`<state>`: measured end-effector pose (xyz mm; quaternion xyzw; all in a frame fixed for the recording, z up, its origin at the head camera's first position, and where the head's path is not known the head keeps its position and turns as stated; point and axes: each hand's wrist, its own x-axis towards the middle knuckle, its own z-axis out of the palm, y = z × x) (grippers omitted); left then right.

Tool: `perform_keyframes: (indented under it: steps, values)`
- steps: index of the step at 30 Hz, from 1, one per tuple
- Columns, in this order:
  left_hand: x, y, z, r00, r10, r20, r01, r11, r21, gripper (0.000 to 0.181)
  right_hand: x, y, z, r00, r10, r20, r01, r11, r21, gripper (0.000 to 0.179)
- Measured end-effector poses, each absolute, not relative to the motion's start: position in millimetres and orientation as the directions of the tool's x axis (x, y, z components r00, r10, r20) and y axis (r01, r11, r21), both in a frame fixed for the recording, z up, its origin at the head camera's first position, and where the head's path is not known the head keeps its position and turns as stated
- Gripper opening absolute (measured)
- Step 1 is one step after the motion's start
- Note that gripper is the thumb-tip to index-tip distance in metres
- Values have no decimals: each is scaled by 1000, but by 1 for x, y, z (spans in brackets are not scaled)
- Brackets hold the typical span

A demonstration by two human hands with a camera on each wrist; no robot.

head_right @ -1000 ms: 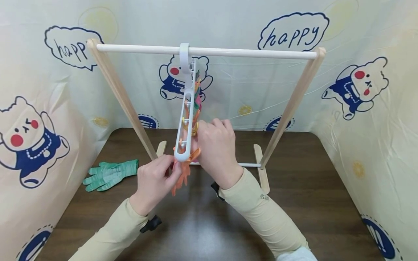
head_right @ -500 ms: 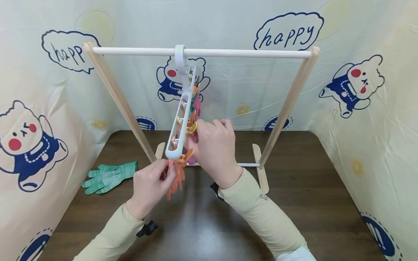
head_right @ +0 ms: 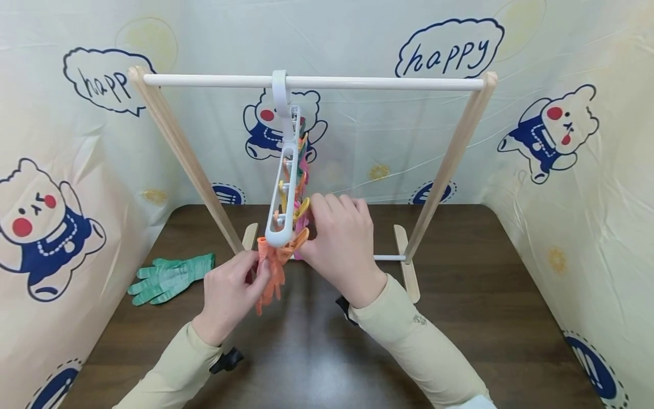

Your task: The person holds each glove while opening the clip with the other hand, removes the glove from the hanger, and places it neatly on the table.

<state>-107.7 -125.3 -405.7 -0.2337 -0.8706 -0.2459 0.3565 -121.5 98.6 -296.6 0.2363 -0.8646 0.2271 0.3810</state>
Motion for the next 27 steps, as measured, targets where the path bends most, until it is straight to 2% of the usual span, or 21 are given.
perform_keyframes:
  steps: [5, 10, 14, 18, 27]
  values:
    - [-109, -128, -408, -646, 216, 732, 574, 770, 279, 14, -110, 110, -310, -602, -242, 761, -601, 765, -232, 32]
    - [-110, -133, -410, -655, 213, 725, 567, 773, 284, 12, -103, 125, -327, -637, -238, 733, -584, 770, -258, 24]
    - [-113, -138, -411, -664, 224, 713, 564, 777, 281, 10, -104, 133, -340, -637, -218, 739, -573, 775, -266, 18]
    - [-119, -142, -415, -662, 238, 710, 568, 779, 268, 9, -106, 141, -350, -633, -201, 748, -563, 783, -266, 16]
    - [-137, -145, -426, -662, 246, 708, 539, 812, 222, 9, -107, 155, -363, -689, -188, 700, -518, 804, -294, 23]
